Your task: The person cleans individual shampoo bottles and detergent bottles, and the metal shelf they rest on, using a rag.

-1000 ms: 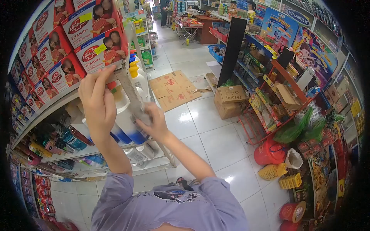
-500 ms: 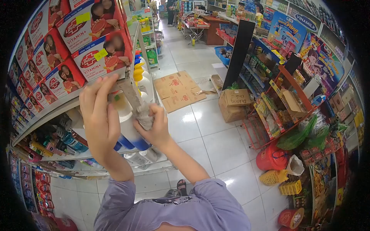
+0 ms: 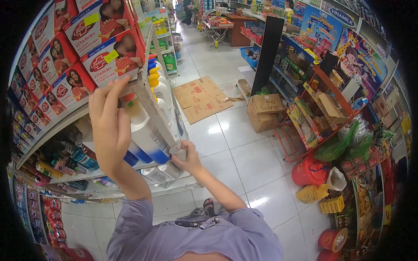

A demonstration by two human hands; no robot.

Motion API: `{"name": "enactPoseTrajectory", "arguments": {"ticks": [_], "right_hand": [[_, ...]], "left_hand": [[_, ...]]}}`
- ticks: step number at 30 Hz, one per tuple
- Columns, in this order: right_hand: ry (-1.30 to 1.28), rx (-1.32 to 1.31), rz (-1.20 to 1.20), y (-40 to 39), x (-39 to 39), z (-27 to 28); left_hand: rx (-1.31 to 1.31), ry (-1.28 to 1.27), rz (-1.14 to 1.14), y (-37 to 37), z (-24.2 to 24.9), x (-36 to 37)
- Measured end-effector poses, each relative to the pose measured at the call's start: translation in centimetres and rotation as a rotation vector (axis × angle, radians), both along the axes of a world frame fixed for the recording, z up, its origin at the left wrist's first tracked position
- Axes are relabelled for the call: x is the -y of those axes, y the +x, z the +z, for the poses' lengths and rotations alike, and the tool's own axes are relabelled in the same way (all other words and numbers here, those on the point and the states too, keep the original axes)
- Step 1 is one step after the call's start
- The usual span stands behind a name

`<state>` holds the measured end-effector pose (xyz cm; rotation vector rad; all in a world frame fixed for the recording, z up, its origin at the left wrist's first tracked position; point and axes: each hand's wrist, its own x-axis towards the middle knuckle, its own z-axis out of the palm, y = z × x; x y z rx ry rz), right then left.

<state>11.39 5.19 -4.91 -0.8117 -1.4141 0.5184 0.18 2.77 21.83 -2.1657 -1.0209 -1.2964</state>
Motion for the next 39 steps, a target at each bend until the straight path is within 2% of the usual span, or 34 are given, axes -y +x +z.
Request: {"name": "enactPoseTrajectory", "arguments": {"ticks": [2,4,6,8,9,11,12,14,15,16,18,29,32,39], "right_hand": [[-0.008,-0.240,0.083,0.7,0.0,3.1],[0.184,-0.271,-0.036,1.0,-1.3,8.2],[0.228,-0.089,-0.158,1.3,-1.6,15.9],[0.217,-0.271,-0.003,0.3,-2.3,20.8],[0.214,-0.276,-0.005,0.0,-2.0,21.6],[0.137,-0.413,0.197,-0.3,-1.8,22.4],[0.141,-0.409,0.194,-0.3,-2.1,21.7],[0.145,-0.163,0.109,-0.2,-2.6,20.5],[0.278,-0.065,0.003,-0.1,-2.5,20.5],[0.284,-0.070,-0.002,0.0,-2.3,20.6],[0.352,0.119,-0.136,0.3,-2.0,20.6],[0.182,0.098,-0.171,-0.7,-1.3,10.4],[0.217,0.128,-0.212,-0.7,-1.5,7.3],[0.138,0.142,-0.115,-0.5,-1.1,0.0]], "left_hand": [[0.002,0.014,-0.014,-0.1,0.0,-0.1],[0.001,0.010,-0.015,-0.1,0.1,-0.1],[-0.008,0.001,-0.016,-0.2,0.1,0.0],[-0.015,-0.033,-0.018,-0.3,0.2,0.1],[-0.020,-0.037,-0.019,-0.4,0.2,0.1],[0.000,-0.057,-0.033,-0.5,0.1,0.1],[0.003,-0.054,-0.036,-0.4,0.1,0.1],[-0.007,-0.036,-0.022,-0.2,0.1,0.1],[-0.013,-0.029,-0.027,-0.2,0.1,0.0],[-0.015,-0.004,-0.015,-0.1,0.0,-0.1],[-0.012,0.024,-0.005,0.1,-0.1,-0.3],[-0.006,0.000,0.007,-0.1,-0.3,-0.3],[-0.015,0.004,0.033,-0.2,-0.4,-0.3],[0.002,0.031,0.009,-0.2,-0.5,-0.5]]}}
